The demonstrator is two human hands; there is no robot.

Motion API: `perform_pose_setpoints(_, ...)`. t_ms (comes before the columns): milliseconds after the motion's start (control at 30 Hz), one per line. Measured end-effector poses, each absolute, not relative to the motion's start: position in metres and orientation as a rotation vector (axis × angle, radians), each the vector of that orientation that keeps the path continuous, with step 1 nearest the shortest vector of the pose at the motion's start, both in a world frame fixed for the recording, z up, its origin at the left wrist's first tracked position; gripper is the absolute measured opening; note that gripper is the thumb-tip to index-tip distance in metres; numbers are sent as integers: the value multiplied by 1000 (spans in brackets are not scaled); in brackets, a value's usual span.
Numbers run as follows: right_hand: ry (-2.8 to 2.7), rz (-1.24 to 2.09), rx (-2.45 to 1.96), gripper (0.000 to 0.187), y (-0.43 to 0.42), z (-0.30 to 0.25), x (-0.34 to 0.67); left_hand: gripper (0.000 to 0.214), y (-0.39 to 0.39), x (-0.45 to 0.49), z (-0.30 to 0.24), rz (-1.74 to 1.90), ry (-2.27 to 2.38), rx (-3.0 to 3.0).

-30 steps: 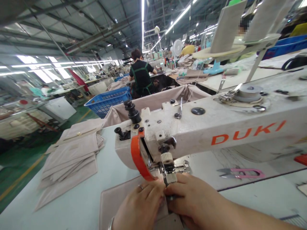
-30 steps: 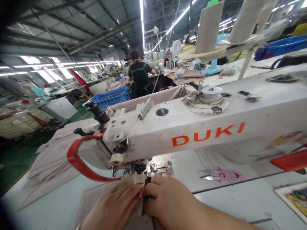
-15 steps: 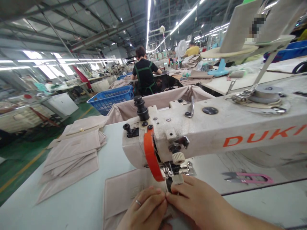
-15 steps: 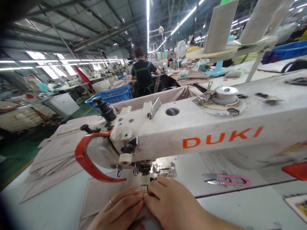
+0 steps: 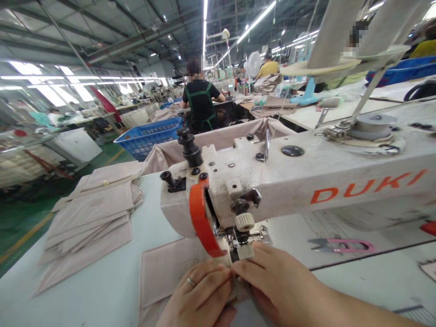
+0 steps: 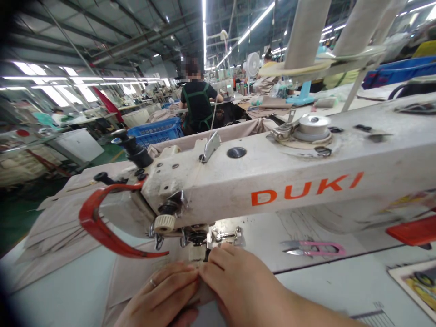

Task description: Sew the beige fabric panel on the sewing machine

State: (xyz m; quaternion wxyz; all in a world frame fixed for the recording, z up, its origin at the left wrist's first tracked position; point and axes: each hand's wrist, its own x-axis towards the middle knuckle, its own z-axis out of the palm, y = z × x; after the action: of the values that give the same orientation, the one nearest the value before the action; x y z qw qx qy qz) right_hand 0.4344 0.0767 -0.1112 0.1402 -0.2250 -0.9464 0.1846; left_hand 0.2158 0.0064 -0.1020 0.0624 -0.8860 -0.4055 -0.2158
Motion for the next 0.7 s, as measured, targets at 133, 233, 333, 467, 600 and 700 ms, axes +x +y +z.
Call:
perform_pose_setpoints(133, -2749, 499, -677, 26, 75, -118, 432, 22, 13, 214, -97, -713, -1261, -2785)
perform_pose_setpoints(233, -2742, 426, -726, 30, 76, -119, 429, 20, 21, 215, -92, -789, -1311, -2810)
perform_pose_setpoints(333, -2723, 395, -785, 34, 77, -118, 426, 17, 29, 215, -88, -832, -1371, -2802)
perform_pose_setpoints(467, -2761, 380, -793, 34, 77, -115, 425, 17, 40, 210, -90, -819, -1357, -2804)
perform_pose_setpoints(600, -2633, 567, -851, 28, 78, -107, 429, 25, 40, 202, -95, -723, -1360, -2772)
perform_pose_setpoints(700, -2443, 578, -942, 25, 83, -99, 434, 26, 36, 199, -94, -670, -1380, -2677)
